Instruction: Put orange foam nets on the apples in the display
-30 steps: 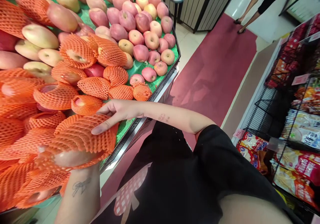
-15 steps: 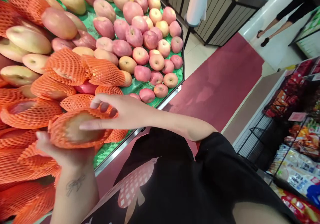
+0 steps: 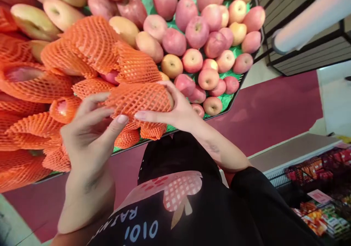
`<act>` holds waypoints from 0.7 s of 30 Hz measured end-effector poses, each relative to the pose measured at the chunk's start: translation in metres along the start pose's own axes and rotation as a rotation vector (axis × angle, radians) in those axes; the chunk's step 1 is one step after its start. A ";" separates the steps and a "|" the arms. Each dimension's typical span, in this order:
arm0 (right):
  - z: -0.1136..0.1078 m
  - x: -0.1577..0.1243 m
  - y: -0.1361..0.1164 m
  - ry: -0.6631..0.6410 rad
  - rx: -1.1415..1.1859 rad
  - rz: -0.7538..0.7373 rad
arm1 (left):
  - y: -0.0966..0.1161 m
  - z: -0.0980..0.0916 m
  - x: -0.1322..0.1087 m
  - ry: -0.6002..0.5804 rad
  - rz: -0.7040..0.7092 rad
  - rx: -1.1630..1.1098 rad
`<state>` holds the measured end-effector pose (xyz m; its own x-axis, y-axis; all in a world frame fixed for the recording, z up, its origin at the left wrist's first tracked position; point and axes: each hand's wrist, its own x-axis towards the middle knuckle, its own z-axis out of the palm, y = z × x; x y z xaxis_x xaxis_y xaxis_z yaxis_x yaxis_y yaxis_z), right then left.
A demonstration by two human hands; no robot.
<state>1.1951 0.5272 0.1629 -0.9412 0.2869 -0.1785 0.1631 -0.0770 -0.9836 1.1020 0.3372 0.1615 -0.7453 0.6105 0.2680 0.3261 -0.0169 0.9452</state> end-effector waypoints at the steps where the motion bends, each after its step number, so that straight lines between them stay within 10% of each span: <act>1: 0.001 0.003 0.003 -0.005 0.036 0.005 | 0.000 -0.004 0.000 0.012 0.034 -0.020; 7: 0.020 0.013 -0.004 -0.014 0.048 -0.091 | 0.005 -0.015 -0.020 0.066 -0.031 -0.386; 16: 0.048 0.009 -0.010 0.047 -0.104 -0.074 | -0.033 -0.033 -0.025 0.352 -0.141 -0.272; 21: 0.064 0.006 -0.005 0.007 -0.019 0.006 | -0.046 -0.019 -0.040 0.240 -0.115 -0.377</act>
<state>1.1698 0.4679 0.1689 -0.9383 0.2929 -0.1840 0.1738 -0.0609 -0.9829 1.1054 0.2984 0.1111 -0.8923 0.4254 0.1513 0.0323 -0.2741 0.9611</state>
